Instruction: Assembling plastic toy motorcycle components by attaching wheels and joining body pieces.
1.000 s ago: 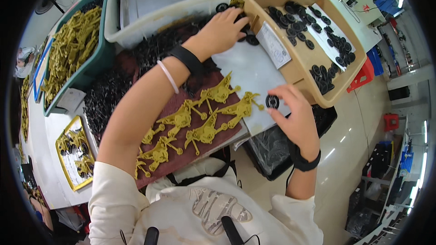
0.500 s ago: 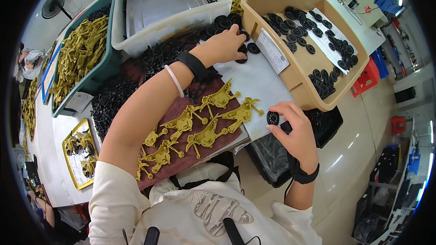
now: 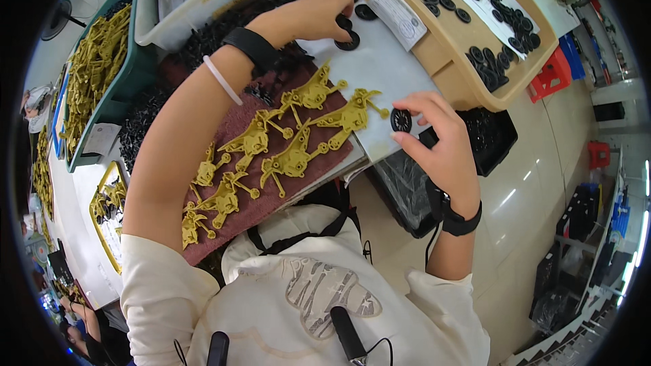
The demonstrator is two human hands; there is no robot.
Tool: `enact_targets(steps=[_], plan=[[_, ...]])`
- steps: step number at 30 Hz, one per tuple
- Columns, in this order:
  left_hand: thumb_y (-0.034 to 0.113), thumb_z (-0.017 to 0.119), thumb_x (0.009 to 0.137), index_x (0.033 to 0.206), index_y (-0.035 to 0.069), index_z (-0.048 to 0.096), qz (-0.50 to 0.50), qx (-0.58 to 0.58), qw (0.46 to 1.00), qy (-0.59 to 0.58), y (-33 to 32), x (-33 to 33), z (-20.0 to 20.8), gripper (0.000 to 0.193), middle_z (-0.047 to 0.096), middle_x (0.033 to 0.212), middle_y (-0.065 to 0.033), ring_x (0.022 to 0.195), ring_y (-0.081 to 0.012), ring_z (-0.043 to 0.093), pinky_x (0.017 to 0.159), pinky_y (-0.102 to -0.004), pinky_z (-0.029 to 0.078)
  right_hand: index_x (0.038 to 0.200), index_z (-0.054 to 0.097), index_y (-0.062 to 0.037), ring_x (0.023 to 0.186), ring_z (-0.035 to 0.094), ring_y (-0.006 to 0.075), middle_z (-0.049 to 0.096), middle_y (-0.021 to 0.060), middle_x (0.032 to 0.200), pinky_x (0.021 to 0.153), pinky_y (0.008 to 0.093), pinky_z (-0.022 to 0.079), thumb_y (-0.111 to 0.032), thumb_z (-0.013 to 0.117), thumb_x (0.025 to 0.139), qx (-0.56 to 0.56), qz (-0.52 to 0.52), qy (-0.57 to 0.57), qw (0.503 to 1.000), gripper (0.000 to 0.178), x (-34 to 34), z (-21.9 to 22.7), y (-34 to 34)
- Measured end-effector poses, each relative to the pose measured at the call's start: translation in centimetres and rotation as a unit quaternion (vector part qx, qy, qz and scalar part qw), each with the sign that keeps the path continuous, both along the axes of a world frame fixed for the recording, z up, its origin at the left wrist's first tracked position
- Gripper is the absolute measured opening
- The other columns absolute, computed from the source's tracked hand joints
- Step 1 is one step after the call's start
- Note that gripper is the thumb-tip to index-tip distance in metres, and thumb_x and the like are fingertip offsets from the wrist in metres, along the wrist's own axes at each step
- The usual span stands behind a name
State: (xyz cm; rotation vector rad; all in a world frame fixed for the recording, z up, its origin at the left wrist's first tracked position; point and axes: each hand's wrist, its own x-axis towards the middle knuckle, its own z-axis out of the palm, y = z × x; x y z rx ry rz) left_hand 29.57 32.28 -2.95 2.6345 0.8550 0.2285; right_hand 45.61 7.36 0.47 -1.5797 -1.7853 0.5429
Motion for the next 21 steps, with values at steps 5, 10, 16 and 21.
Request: enact_targets(steps=[5, 10, 16, 21], plan=[[0.031, 0.074, 0.080, 0.104, 0.004, 0.059, -0.030, 0.043, 0.999, -0.009, 0.1, -0.5, -0.3, 0.039, 0.063, 0.103, -0.0151, 0.099, -0.0326, 0.060, 0.086, -0.0402, 0.048, 0.106, 0.064, -0.0026, 0.087, 0.058, 0.0229, 0.062, 0.0100, 0.104, 0.076, 0.0307, 0.047, 0.000, 0.072, 0.071, 0.009, 0.000, 0.002, 1.000, 0.036, -0.3, -1.0, 0.9], [0.025, 0.075, 0.079, 0.109, 0.003, 0.063, -0.062, 0.171, 0.982, -0.056, 0.9, -1.5, -1.6, 0.039, 0.064, 0.108, -0.0125, 0.096, -0.0289, 0.064, 0.086, -0.0366, 0.051, 0.105, 0.063, -0.0015, 0.086, 0.058, 0.0241, 0.061, 0.0106, 0.103, 0.077, 0.0316, 0.048, -0.002, 0.072, 0.072, 0.010, 0.002, -0.030, 0.999, 0.034, -0.8, -2.0, 1.5], [0.020, 0.075, 0.079, 0.101, -0.004, 0.064, 0.003, -0.119, 0.980, -0.162, -1.3, -2.7, 4.5, 0.034, 0.065, 0.091, -0.0197, 0.088, -0.0328, 0.065, 0.076, -0.0379, 0.052, 0.104, 0.064, -0.0007, 0.090, 0.060, 0.0299, 0.062, 0.0114, 0.103, 0.080, 0.0341, 0.049, -0.007, 0.074, 0.073, 0.025, -0.003, -0.060, 0.998, 0.033, -0.5, -2.8, 1.7], [0.022, 0.076, 0.081, 0.107, -0.003, 0.064, -0.019, -0.064, 0.978, -0.198, -2.4, -5.4, 6.3, 0.038, 0.069, 0.095, -0.0172, 0.087, -0.0251, 0.066, 0.078, -0.0329, 0.053, 0.103, 0.066, -0.0013, 0.092, 0.061, 0.0311, 0.062, 0.0102, 0.102, 0.080, 0.0362, 0.049, -0.009, 0.074, 0.073, 0.033, 0.007, -0.109, 0.994, 0.031, -1.0, -2.4, 2.0]])
